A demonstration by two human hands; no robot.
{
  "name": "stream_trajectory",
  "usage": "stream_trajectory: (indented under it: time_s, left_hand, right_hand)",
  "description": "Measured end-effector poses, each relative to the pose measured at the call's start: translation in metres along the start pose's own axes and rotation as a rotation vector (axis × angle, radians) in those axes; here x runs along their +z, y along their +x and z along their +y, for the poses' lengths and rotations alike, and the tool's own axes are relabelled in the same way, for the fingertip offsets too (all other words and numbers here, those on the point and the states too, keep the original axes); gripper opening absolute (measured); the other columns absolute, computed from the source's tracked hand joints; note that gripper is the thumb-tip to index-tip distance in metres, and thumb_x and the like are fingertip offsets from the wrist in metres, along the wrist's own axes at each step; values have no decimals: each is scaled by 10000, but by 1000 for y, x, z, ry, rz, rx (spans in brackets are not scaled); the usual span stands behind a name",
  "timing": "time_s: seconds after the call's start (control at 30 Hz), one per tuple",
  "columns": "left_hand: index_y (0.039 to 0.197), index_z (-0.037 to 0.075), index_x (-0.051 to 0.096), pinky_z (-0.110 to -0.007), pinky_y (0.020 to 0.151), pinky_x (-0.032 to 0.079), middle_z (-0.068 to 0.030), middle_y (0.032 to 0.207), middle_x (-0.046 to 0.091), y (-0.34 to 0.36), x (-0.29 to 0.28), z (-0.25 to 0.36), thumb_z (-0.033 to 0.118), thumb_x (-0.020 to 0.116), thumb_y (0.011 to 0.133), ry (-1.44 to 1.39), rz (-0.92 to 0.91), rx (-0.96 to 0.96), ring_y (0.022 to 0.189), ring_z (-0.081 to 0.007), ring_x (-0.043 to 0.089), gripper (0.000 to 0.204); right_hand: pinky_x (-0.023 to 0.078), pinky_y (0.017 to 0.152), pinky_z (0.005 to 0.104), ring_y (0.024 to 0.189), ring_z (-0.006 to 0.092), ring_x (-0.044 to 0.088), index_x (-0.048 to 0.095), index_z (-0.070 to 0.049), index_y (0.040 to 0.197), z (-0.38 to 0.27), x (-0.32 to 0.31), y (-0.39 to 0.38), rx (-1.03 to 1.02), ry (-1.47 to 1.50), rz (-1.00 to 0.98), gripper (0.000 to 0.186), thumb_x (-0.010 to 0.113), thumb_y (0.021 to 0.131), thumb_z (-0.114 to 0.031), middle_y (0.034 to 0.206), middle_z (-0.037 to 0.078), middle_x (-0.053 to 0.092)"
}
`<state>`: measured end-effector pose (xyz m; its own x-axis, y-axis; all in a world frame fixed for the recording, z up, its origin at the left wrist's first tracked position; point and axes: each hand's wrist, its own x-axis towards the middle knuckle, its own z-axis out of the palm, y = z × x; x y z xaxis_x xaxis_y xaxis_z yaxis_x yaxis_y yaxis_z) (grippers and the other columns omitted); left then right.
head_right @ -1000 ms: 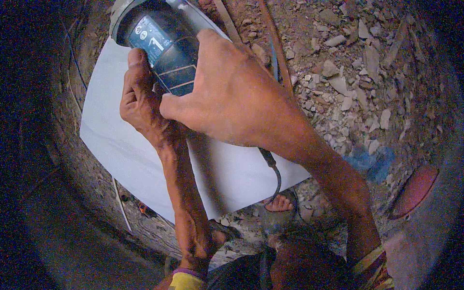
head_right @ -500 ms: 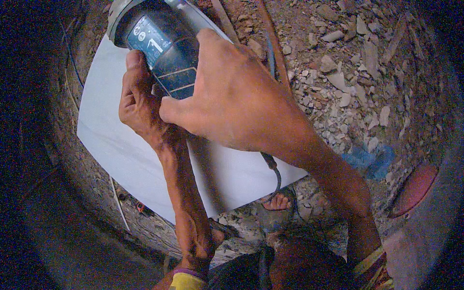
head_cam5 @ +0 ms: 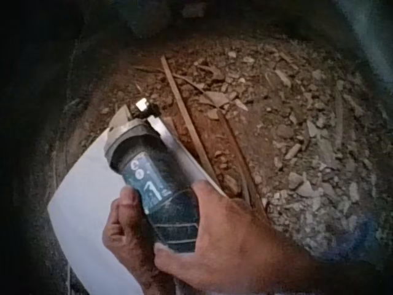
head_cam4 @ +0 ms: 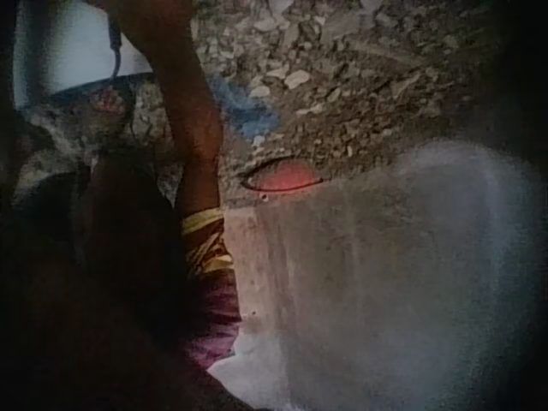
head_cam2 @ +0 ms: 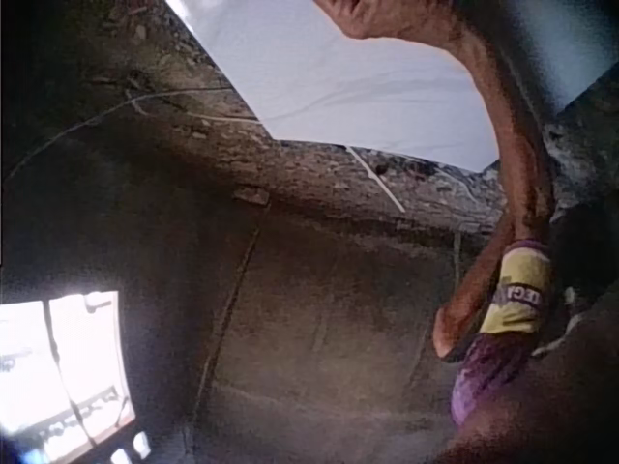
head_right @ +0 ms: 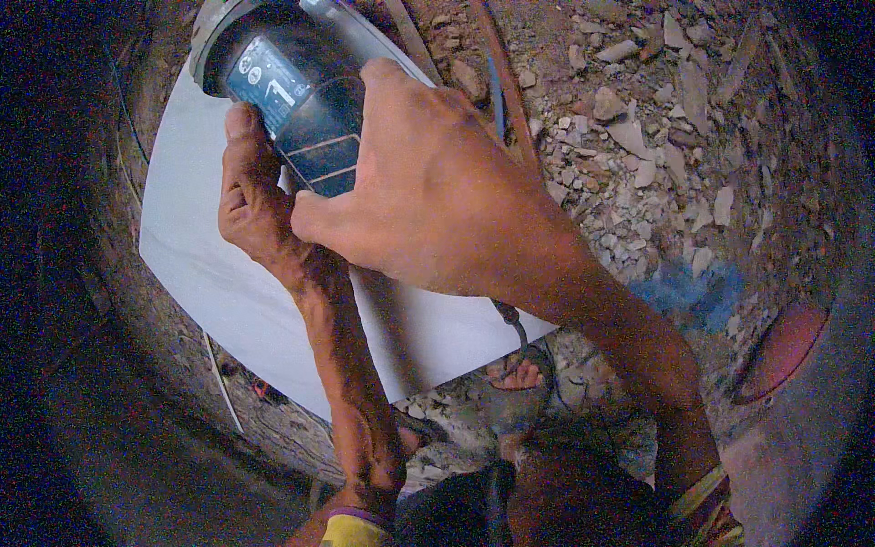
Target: The person uses an angle grinder to cut the edge of a white ceramic tile while working on a floor covered in debris.
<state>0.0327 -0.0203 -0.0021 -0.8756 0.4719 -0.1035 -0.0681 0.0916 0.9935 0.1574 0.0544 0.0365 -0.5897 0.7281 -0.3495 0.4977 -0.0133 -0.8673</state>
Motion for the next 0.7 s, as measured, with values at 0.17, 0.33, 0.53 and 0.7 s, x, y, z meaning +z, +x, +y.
stream_trajectory:
  time_s: [0.17, 0.33, 0.53, 0.7]
  left_hand:
    - [1103, -44, 824, -259, 822, 540, -52, 963, 798, -6, 1, 2, 393, 816, 1070, 76, 8, 7, 868, -100, 685, 438]
    - [1078, -41, 817, -268, 823, 537, -51, 954, 795, -13, 1, 6, 436, 819, 1060, 0, -30, -21, 872, -106, 682, 477]
    - [1069, -30, 818, -258, 814, 524, -45, 932, 783, -19, -2, 5, 444, 828, 1051, 115, 7, -40, 859, -103, 672, 475]
    - [1064, -29, 822, -253, 805, 516, -38, 930, 779, -25, -7, 3, 433, 834, 1048, 87, 2, -14, 857, -98, 666, 462]
  right_hand:
    - [616, 846, 398, 889, 270, 752, 662, 82, 1222, 3, -1, -6, -4, -37, 0, 584, 909, 814, -256, 1016, 208, 761]
    - [619, 861, 404, 902, 279, 759, 659, 93, 1230, 4, -3, -12, 1, -9, -21, 599, 909, 812, -254, 1026, 214, 765]
    - [618, 841, 406, 888, 275, 755, 661, 84, 1236, 4, -4, -19, 23, -35, -16, 603, 908, 808, -263, 1013, 210, 765]
    - [615, 825, 406, 868, 270, 747, 664, 73, 1235, 7, -3, -28, 13, -66, -11, 596, 901, 806, -266, 999, 204, 765]
